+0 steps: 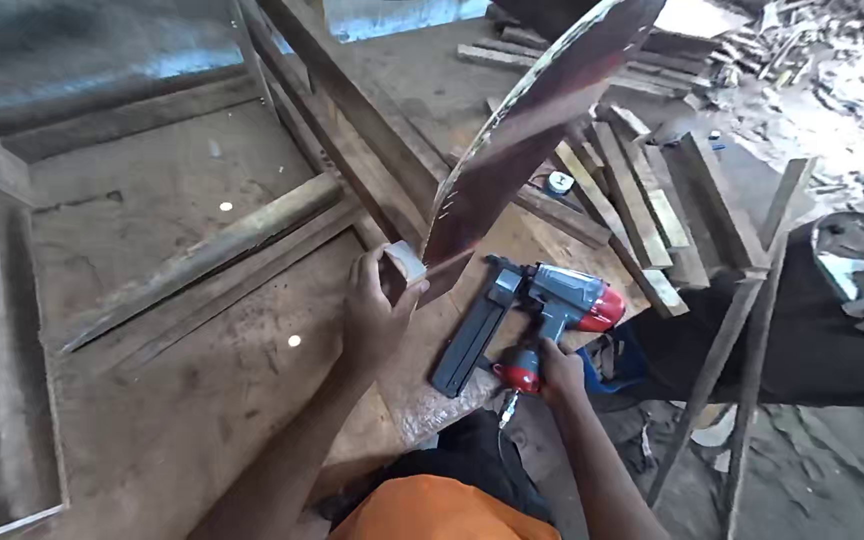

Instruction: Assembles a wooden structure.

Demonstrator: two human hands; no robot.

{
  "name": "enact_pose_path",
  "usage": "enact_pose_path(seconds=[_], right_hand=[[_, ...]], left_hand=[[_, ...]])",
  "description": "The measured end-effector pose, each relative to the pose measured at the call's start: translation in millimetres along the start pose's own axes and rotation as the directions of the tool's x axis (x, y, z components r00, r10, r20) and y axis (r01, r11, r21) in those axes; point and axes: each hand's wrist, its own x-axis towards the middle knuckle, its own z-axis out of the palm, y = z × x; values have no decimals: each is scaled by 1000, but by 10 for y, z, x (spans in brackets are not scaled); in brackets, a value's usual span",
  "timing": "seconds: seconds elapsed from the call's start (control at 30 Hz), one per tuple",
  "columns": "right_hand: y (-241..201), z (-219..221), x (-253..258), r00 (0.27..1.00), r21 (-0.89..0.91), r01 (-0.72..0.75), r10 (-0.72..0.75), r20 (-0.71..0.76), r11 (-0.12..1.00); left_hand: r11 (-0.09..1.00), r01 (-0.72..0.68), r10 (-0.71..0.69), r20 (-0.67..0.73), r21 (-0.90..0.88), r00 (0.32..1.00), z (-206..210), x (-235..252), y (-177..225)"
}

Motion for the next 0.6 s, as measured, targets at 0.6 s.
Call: enact_pose_path(seconds=[0.6], right_hand=[[18, 23, 85, 989, -100, 147, -144, 40, 984]], left_hand=[[1000, 12, -12, 1, -4, 1000, 8, -85, 55]])
